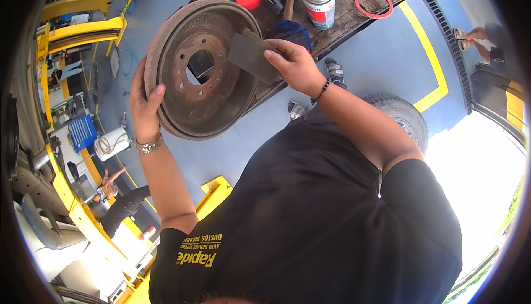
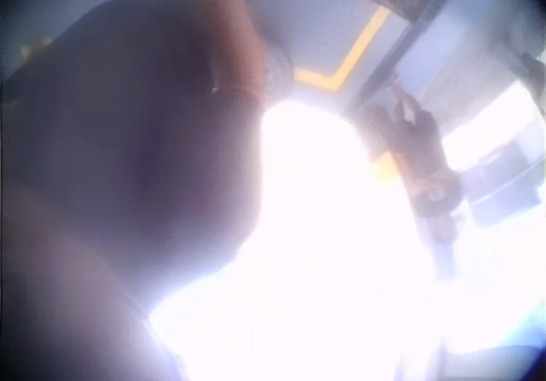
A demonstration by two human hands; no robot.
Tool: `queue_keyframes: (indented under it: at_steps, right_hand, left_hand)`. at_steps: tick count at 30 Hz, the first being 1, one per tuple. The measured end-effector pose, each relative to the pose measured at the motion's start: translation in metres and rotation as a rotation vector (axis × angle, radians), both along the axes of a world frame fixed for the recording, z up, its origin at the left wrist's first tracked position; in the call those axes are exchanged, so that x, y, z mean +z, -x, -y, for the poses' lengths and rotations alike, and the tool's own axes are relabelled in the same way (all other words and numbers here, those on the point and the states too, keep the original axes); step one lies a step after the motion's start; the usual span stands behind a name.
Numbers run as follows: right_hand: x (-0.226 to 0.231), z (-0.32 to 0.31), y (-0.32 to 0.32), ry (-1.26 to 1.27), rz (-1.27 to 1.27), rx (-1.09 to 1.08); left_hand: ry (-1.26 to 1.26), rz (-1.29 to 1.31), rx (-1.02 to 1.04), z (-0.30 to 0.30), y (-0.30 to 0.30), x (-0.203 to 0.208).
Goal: The person cleans a red brake disc using a sanding block. They scrub the surface repeatedly, rotate the disc to access different areas, and wipe it with a cloth. The person also handles a brake pad and a small red ring, placing them on a nearby tool cart.
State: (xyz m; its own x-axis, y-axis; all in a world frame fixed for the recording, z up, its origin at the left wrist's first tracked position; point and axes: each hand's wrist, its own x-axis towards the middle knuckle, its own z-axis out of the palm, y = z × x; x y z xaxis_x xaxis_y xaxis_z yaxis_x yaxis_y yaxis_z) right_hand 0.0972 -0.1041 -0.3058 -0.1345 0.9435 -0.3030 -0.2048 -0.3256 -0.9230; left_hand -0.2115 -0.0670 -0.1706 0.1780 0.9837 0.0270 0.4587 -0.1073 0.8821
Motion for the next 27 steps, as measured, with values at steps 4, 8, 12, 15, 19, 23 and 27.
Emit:
queue_keyframes:
  at_steps: [4,8,12,15,19,23,27]
  right_hand:
    - [-0.063,0.034,0.014,-0.276,0.044,0.07]
    - [-0.066,0.037,0.067,-0.966,0.524,0.202]
    - [-0.064,0.071,0.123,-0.986,0.658,0.308]
    - [-0.033,0.076,0.119,-0.767,0.413,0.535]
    - [-0.035,0.088,0.133,-0.609,0.309,0.503]
    - [-0.032,0.093,0.169,-0.714,0.16,0.237]
    - [-0.032,0.086,0.148,-0.719,0.274,0.335]
  left_hand:
    - [-0.006,-0.065,0.032,-0.001,-0.015,0.009]
    - [0.005,-0.02,-0.049,-0.009,-0.011,0.009]
    - [0.024,-0.014,-0.03,-0.002,-0.008,0.007]
    - [0.025,0.015,-0.003,0.006,-0.009,0.006]
    - [0.055,0.068,0.028,0.014,-0.013,0.007]
    - [0.028,0.082,0.063,0.017,-0.019,0.007]
    - [0.067,0.141,0.121,0.013,-0.019,0.002]
